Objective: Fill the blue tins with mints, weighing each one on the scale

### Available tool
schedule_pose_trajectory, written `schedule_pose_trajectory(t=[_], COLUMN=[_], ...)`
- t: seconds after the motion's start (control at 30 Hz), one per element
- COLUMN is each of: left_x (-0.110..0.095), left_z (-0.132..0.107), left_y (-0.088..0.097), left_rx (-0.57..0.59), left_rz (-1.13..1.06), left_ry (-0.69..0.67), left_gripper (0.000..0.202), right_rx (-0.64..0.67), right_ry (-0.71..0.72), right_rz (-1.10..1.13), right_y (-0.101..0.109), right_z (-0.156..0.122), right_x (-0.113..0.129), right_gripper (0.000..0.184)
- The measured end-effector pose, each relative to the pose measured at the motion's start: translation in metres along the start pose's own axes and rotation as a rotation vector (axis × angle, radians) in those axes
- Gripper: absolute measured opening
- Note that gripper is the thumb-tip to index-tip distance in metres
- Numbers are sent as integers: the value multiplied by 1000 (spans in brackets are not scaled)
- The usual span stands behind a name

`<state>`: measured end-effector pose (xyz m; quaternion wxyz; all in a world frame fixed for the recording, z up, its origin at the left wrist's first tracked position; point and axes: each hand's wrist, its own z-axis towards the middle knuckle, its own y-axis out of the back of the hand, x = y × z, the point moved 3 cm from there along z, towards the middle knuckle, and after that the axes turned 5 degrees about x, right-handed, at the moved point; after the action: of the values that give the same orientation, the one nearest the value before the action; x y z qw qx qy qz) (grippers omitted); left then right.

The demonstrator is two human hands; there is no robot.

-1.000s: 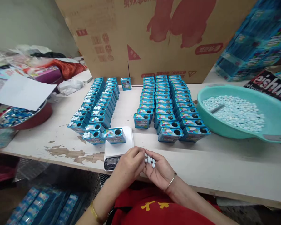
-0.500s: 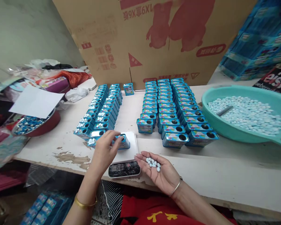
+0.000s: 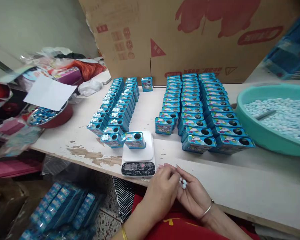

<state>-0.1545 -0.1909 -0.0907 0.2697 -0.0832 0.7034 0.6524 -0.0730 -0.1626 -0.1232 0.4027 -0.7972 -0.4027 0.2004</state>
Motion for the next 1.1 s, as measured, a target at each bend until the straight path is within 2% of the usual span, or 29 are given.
schedule_pose_trajectory(t=[0.13,0.3,0.37,0.53,0.67,0.87,0.97,1.1], left_x=[2,2,4,7,16,51,72,84], left_z=[2,3,3,1,3,14,19,24], left_y=[4,6,6,16,47,113,128,129], left_rx=[59,122,99,-55,-224,-530,-560,-513], left_rz=[-23,10,-12,-178,-316,-193,-152,10], left_ry=[29,-4,-14,-78,-81,14,126,177], left_gripper=[15,13,14,13,7,2,4,8], right_rx=[-3,29,64,98,76,35,12,14], right_ry=[35,14,13,4,13,17,29,40], right_rz=[31,25,21,54,38,-9,1,-7], right_y=[5,11,12,7,-6,-19,-17,-12], right_z=[1,4,6,7,6,6,6,9], right_x=[-2,-3,-1,1,2,6,9,10], right_gripper=[15,10,8,11,19,21,21,19])
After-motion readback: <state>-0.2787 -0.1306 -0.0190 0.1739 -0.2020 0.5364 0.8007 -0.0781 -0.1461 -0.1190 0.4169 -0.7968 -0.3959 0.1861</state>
